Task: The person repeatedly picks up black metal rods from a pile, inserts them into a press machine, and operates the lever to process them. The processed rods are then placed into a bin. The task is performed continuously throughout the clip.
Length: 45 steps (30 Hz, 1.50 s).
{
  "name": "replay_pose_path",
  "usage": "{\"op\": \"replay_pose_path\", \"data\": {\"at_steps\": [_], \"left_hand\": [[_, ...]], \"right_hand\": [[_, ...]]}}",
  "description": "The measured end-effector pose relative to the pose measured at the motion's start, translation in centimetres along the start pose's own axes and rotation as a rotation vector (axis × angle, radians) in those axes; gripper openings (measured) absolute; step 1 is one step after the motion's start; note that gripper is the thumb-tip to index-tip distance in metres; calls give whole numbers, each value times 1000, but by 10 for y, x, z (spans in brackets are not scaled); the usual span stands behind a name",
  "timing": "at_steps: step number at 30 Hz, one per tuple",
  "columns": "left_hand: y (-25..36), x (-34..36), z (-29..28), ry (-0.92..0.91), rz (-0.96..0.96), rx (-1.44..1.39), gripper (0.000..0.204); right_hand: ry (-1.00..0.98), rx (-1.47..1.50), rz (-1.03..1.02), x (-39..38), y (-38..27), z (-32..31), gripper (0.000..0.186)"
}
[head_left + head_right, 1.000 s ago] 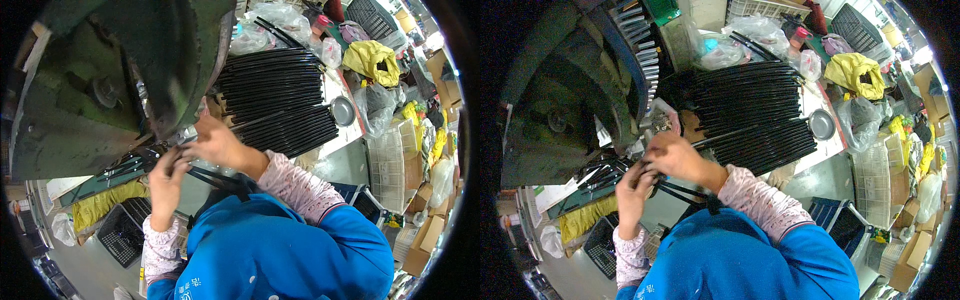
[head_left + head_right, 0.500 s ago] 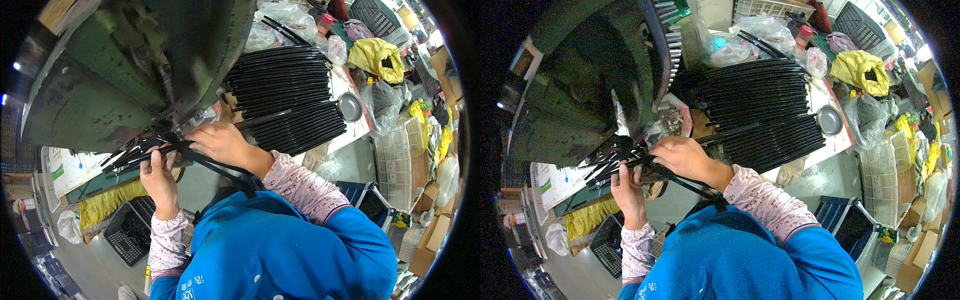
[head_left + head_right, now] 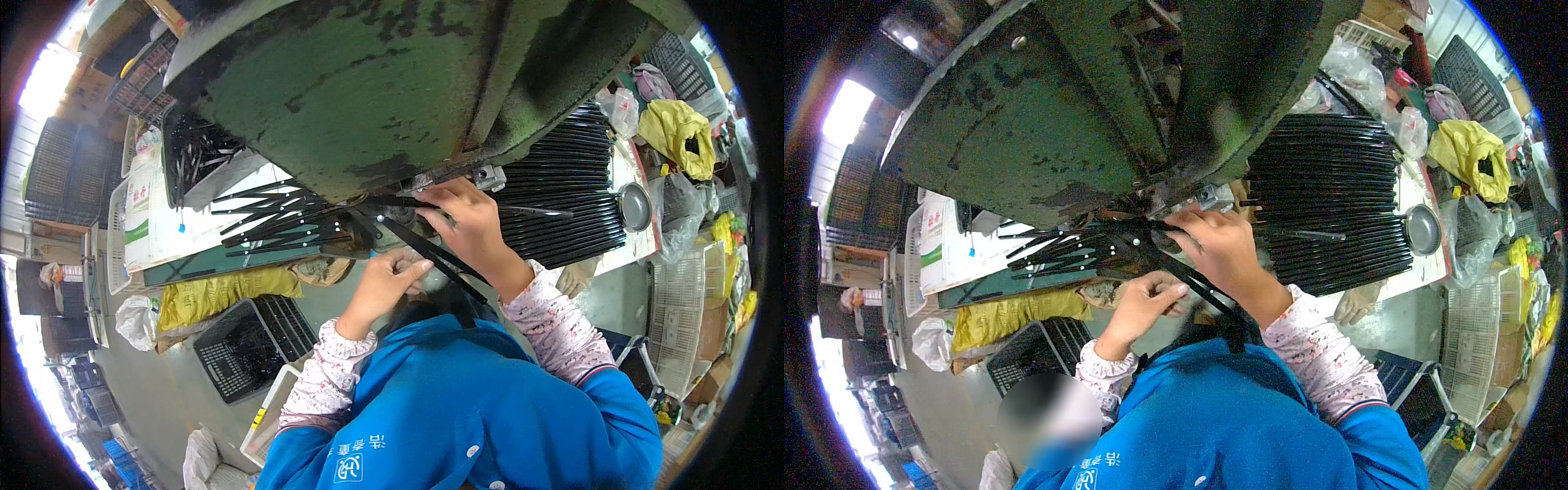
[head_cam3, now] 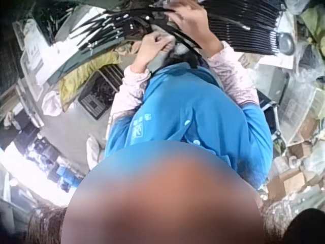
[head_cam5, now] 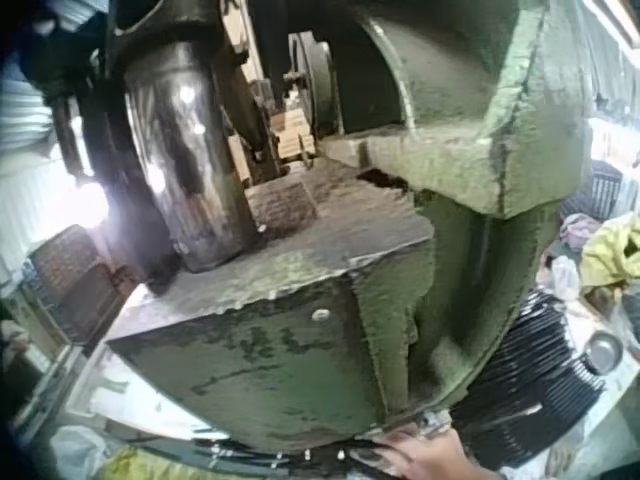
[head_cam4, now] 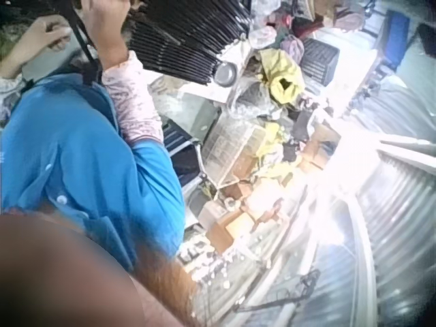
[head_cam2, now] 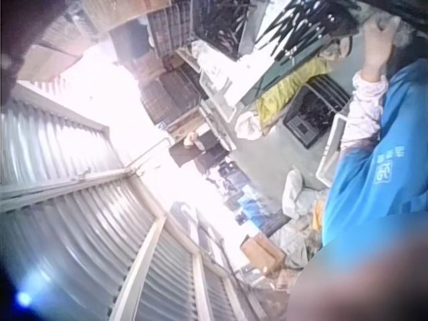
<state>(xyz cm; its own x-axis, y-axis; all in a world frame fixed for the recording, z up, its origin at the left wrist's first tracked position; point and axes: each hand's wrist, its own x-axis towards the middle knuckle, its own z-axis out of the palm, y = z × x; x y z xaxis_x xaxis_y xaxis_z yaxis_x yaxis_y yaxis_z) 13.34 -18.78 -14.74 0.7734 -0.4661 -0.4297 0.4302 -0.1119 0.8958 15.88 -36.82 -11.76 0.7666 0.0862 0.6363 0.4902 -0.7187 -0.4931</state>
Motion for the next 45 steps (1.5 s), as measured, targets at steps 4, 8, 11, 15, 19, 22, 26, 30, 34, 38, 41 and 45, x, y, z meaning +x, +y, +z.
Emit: {"op": "replay_pose_path", "data": {"at_steps": [4, 8, 11, 15, 19, 22, 26, 30, 34, 38, 41, 45], "left_hand": [[-5, 12, 15, -114, 9, -247, 31], [-12, 23, 32, -105, 17, -401, 29], [-8, 24, 46, -41, 67, -424, 28], [-9, 24, 52, 2, 100, -406, 27], [-1, 20, 55, -2, 128, -443, 29], [6, 16, 58, 4, 146, -444, 31], [-2, 23, 63, -27, 167, -545, 30], [-1, 31, 77, 58, 227, -757, 26], [-4, 31, 70, 37, 247, -654, 23], [0, 19, 38, 207, 314, -380, 21], [12, 5, -5, 360, 303, -225, 22], [17, -9, -45, 359, 453, -390, 24]], "right_hand": [[45, 3, 47, 9, -9, 0, 22], [-61, -31, 94, 11, -10, -2, 21], [-50, -37, 68, 11, -14, -1, 19], [-9, -96, 59, 6, -13, 2, 18], [-65, -117, 149, 9, -19, -4, 20], [-111, -129, 151, 9, -15, -1, 20], [-131, -73, 139, 12, -17, -7, 19], [-121, -55, 176, 2, -10, -18, 16], [-197, -33, 51, 1, 6, -16, 20], [-311, 204, 453, 0, 54, 15, 24], [-294, -84, 254, -22, 111, 63, 28], [-469, -274, 220, -34, 148, 90, 33]]}}
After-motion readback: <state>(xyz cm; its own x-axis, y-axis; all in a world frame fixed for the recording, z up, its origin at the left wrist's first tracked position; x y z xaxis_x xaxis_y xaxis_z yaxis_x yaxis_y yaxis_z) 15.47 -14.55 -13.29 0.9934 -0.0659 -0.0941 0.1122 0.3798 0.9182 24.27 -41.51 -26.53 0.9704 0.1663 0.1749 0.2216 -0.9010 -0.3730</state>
